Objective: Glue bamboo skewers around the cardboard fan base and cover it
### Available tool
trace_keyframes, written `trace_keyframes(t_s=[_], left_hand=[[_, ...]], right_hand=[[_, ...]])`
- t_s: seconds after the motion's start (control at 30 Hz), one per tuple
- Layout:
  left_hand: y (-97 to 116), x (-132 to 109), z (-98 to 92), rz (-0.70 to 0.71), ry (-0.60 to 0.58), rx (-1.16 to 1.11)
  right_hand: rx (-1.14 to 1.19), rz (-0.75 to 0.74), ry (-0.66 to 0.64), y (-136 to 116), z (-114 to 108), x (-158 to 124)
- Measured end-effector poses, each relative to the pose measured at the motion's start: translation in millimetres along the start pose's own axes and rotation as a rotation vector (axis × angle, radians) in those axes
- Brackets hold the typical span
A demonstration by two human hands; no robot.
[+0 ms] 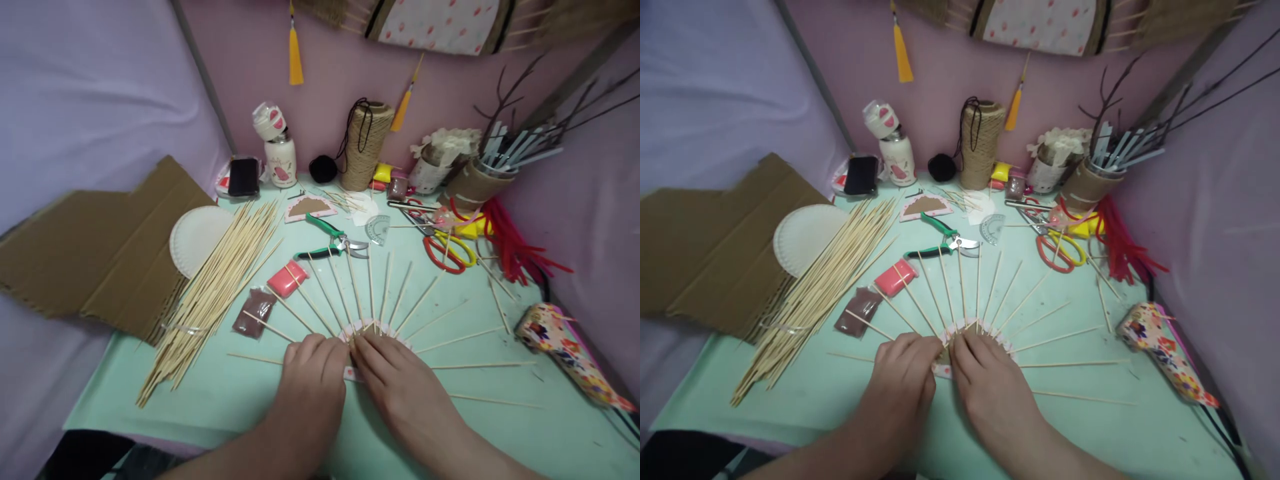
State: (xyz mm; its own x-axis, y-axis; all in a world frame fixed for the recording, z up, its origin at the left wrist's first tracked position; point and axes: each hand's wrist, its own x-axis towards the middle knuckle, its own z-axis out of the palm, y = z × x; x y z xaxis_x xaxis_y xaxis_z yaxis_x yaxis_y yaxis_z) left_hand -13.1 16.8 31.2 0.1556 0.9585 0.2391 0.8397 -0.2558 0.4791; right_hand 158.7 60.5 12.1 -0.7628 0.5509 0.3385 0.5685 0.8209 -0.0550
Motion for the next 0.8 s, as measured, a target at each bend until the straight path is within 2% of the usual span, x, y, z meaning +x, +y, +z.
trace_keyframes(t_s=[0.07,0.13,0.23,0.33,0.8], left_hand=[[-1.7,2.4,-1.4,0.017,-0.045,-0.007],[-4.2,4.4,-1.8,0.068,-0.043,-0.023],[-8.7,6.5,-1.7,0.155,0.033,-0.048],[-11.8,7.6,-1.3,0.177,0.085,-0.043],[-11.1,11.8,-1.4,0.166,0.088,-0.051]], right_hand=[[0.016,0.022,0.002,-1.0,-0.1,-0.3],[0.054,0.059,-0.013,-1.0,-2.0,0.4],[0.126,0.143,-0.033,-0.1,-6.6,3.3],[0.164,0.189,-0.013,-0.1,-9.9,6.3],[0.115,0.154,0.011,-0.7,-16.0,11.8]])
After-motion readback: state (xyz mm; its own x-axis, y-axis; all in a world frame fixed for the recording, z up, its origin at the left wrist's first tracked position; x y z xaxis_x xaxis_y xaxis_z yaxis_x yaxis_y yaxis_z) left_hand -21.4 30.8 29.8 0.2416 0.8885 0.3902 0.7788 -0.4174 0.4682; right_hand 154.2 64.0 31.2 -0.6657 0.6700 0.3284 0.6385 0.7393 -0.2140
